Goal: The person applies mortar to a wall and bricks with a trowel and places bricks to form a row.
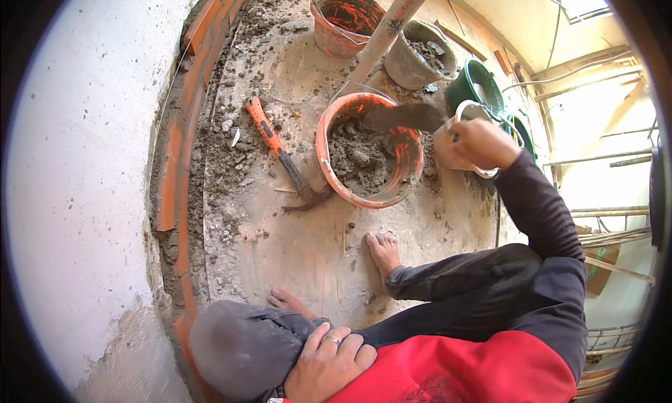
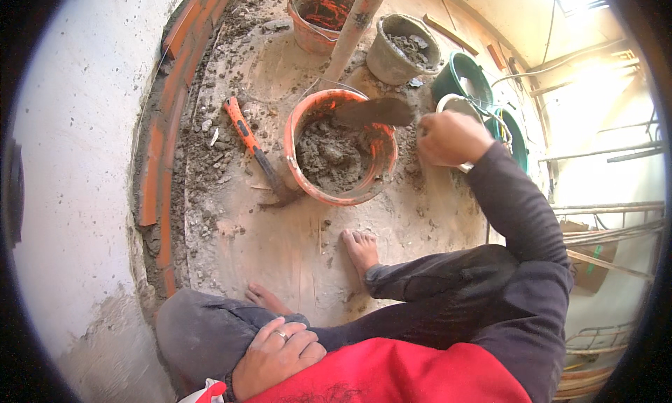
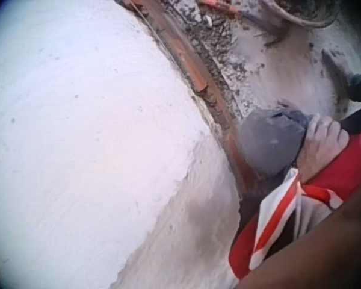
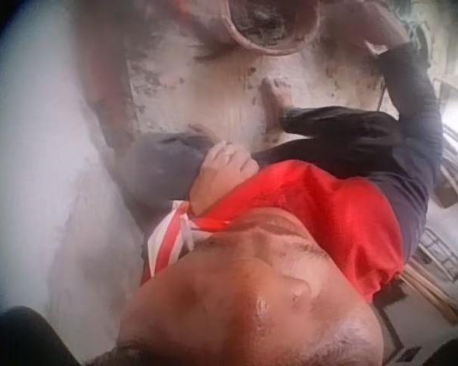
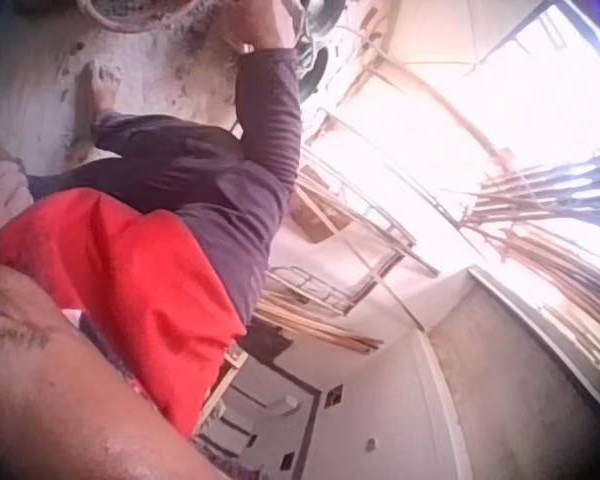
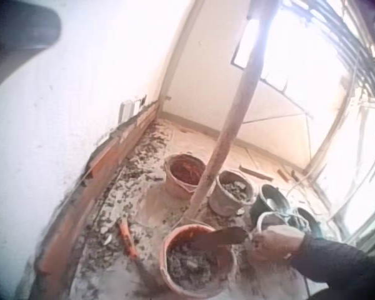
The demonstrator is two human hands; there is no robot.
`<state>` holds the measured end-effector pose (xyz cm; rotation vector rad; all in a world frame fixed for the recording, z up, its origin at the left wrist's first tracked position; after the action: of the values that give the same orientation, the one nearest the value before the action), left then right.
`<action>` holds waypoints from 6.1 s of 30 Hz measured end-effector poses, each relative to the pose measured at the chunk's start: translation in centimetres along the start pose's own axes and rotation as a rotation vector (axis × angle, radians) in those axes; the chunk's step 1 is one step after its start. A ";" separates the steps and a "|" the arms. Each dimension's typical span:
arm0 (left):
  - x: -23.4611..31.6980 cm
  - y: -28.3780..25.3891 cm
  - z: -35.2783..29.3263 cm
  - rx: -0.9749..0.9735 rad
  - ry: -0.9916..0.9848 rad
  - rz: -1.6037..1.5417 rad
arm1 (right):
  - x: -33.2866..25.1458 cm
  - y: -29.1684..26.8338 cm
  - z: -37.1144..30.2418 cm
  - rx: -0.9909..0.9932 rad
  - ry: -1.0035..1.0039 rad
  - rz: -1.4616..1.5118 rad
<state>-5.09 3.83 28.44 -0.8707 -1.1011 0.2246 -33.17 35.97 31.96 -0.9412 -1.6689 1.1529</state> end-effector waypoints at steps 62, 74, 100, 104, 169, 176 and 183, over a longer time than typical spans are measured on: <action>-0.8 -0.8 2.4 -0.006 0.189 0.214 | -1.8 3.6 5.4 -0.293 -0.272 -0.111; -1.3 -1.5 2.4 0.064 0.042 0.053 | -5.8 0.7 1.2 -0.212 -0.247 -0.212; -2.0 -2.7 1.8 0.094 0.118 -0.102 | -7.4 7.3 3.0 -0.565 -0.626 -0.295; -2.2 -2.6 1.9 0.078 0.097 -0.101 | -9.5 0.5 0.5 -0.374 -0.341 -0.235; -19.8 4.3 7.2 0.286 -0.607 -0.914 | -7.7 1.4 3.0 -0.610 -0.174 0.253; -21.0 12.6 16.3 0.723 -0.480 -0.716 | -3.9 3.5 3.0 -0.424 -0.466 -0.026; -20.3 12.9 16.2 0.848 -0.399 -1.038 | -6.7 6.5 1.5 -0.447 -0.255 0.000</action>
<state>-25.15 9.11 8.14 0.5599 -1.5116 -0.0280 -31.71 31.24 23.86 -1.0986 -2.1913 0.9445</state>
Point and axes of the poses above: each hand's wrist, its own z-axis towards the middle knuckle, its own y-axis out of the palm, x = y × z, the point moved 1 cm from there along z, towards the middle knuckle, and after that the axes turned 14 degrees about x, right-handed, at the moved point
